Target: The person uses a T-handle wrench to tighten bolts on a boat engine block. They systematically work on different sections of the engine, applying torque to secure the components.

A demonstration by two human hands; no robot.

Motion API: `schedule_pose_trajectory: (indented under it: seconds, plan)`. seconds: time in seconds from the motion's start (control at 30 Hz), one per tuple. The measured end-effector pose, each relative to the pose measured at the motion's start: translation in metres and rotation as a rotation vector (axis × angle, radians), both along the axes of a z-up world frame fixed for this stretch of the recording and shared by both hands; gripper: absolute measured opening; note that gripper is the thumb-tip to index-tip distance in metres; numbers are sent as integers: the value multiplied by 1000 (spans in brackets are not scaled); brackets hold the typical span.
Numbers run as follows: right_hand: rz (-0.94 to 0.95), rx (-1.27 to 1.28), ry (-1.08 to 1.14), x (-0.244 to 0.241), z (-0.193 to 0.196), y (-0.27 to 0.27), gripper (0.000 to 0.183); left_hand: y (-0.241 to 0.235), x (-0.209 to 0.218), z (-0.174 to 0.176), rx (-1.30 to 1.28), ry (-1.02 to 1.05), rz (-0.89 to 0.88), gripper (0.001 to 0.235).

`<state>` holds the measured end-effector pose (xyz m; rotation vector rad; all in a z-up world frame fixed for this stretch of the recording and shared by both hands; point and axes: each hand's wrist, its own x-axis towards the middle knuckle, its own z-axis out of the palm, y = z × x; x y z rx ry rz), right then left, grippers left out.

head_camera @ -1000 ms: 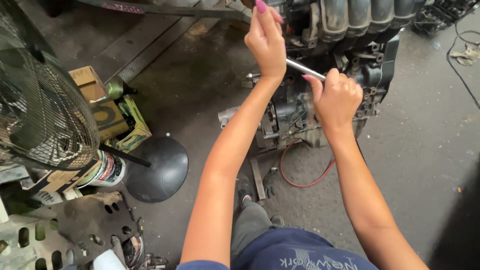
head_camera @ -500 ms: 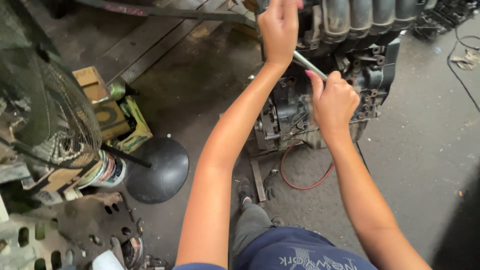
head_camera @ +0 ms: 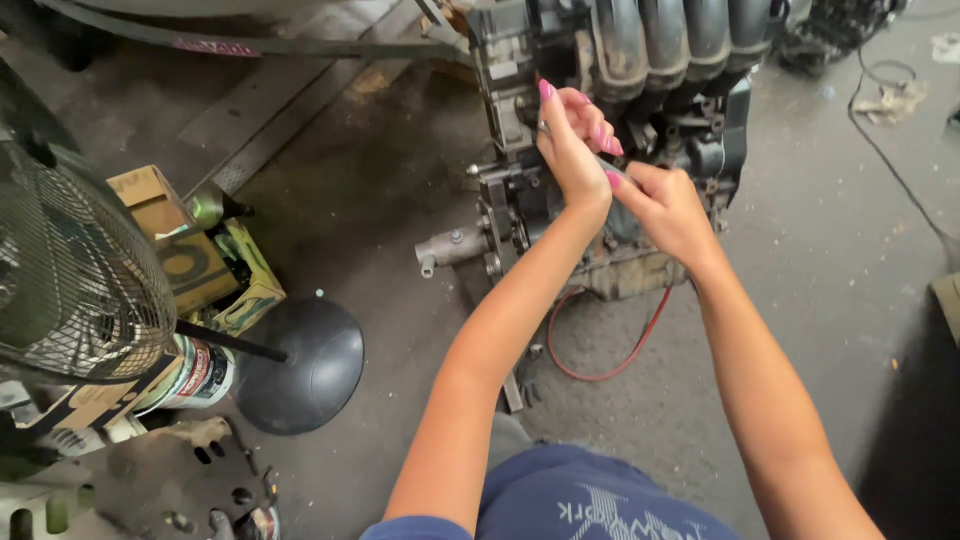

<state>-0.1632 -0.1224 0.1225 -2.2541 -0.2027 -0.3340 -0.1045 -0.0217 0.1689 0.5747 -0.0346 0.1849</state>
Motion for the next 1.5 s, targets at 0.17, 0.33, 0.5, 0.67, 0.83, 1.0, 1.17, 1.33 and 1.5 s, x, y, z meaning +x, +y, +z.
schedule_pose_trajectory:
  seconds: [0.17,0.33,0.5,0.67,0.83,1.0,1.17,1.33,1.5]
  plan:
    - [56,-6,-19,-9,-10,-12,48,20,-21,11,79,80,-241,58]
    - [134,110,28,-18,-31,-17,44,31,-1,7,80,94,-403,62]
    - [-173,-261,-181,-17,-48,-7,51,32,-8,16,82,195,-335,59]
    - [-267,-362,-232,-15,-45,5,45,44,6,7,181,62,-522,59]
    - [-237,-366,-311,-13,-40,13,31,49,8,7,236,11,-572,56]
    - [-381,-351,-308,-9,-46,21,51,51,9,11,297,7,-560,54]
    - [-456,-320,-288,-13,-45,32,54,52,11,9,300,44,-550,54]
    - [-491,-282,-285,-15,-45,38,55,52,12,8,305,58,-540,52]
    - [-514,-277,-298,-13,-50,40,56,53,15,7,307,68,-551,50]
